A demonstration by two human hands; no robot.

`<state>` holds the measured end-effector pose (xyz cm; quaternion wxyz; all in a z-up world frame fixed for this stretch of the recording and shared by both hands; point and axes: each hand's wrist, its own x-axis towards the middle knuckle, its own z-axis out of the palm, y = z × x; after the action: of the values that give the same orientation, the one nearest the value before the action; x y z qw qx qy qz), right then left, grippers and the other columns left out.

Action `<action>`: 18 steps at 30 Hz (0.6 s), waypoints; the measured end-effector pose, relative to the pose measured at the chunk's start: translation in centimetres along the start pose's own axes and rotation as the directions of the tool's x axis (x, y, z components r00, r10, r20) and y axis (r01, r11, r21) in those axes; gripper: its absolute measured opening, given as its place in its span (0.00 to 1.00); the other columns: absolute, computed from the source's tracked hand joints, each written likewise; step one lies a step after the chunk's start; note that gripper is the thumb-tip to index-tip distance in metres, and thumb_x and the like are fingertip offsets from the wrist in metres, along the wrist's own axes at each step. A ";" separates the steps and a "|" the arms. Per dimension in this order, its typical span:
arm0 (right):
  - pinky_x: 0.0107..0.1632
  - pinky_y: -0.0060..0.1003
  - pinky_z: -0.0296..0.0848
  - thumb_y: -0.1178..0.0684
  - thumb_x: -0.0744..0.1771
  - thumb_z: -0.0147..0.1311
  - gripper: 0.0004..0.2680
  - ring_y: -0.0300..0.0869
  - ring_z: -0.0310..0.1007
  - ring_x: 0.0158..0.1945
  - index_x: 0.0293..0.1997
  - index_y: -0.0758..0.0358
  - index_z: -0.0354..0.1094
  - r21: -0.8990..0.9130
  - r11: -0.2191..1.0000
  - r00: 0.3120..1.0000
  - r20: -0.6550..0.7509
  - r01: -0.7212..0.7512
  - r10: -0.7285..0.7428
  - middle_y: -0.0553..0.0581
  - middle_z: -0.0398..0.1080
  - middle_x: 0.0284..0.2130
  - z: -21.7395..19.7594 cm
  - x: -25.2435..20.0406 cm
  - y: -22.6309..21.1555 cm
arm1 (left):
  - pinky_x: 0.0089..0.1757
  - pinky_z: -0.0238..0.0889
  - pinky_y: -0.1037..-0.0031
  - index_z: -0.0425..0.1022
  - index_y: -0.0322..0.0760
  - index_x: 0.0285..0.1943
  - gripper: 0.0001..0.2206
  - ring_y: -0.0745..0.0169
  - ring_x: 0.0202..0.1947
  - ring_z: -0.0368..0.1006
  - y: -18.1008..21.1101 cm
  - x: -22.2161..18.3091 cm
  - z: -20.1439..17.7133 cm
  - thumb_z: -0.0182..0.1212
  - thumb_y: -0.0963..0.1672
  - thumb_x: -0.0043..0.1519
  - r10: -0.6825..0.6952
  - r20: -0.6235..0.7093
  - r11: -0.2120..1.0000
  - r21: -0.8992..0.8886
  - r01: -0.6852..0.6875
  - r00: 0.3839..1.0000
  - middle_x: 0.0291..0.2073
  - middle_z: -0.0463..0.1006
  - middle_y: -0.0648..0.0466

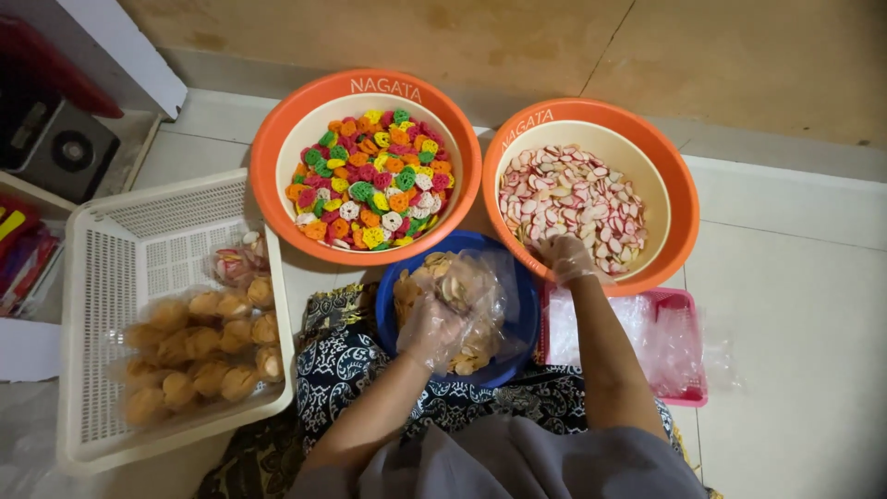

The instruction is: A person wearing plastic gloves is manually mixing and packing different varieties of snacks from large bowls into a smaller bowl on the floor.

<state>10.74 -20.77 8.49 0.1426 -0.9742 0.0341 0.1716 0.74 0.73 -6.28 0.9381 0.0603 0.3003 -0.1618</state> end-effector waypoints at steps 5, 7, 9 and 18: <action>0.59 0.46 0.74 0.36 0.67 0.46 0.18 0.53 0.76 0.56 0.48 0.55 0.79 -0.266 0.961 0.990 0.135 0.069 -0.034 0.60 0.80 0.45 3.3 3.5 4.2 | 0.61 0.58 0.57 0.69 0.36 0.55 0.17 0.44 0.62 0.68 0.2 -7.6 5.0 0.47 0.50 0.66 0.080 0.254 0.984 0.132 -0.117 0.964 0.61 0.75 0.48; 0.57 0.47 0.76 0.35 0.67 0.44 0.18 0.53 0.78 0.53 0.45 0.54 0.80 -0.241 0.968 0.995 0.081 0.069 -0.051 0.60 0.80 0.42 5.1 5.6 5.1 | 0.60 0.58 0.57 0.69 0.36 0.54 0.17 0.45 0.61 0.68 0.2 -8.0 5.0 0.47 0.50 0.66 0.087 0.262 0.983 0.135 -0.125 0.961 0.60 0.75 0.48; 0.55 0.48 0.77 0.35 0.67 0.43 0.18 0.54 0.79 0.51 0.42 0.52 0.80 -0.220 0.973 0.997 0.024 0.071 -0.067 0.61 0.80 0.39 4.9 5.6 5.2 | 0.59 0.59 0.57 0.69 0.36 0.54 0.16 0.45 0.60 0.69 0.2 -8.1 5.1 0.47 0.50 0.66 0.094 0.273 0.982 0.134 -0.135 0.957 0.59 0.75 0.48; 0.58 0.43 0.73 0.39 0.66 0.47 0.14 0.48 0.76 0.54 0.52 0.41 0.77 0.285 0.941 0.942 -0.226 -0.180 0.248 0.52 0.79 0.43 8.1 9.9 14.2 | 0.52 0.63 0.60 0.70 0.40 0.49 0.14 0.50 0.54 0.72 -0.1 -8.4 5.2 0.48 0.50 0.65 0.126 0.336 0.971 0.150 -0.185 0.934 0.49 0.79 0.48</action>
<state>15.81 -32.19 -5.97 0.2440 -0.9513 0.1812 0.0519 -2.92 1.83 2.79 0.9753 0.1404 0.1207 -0.1207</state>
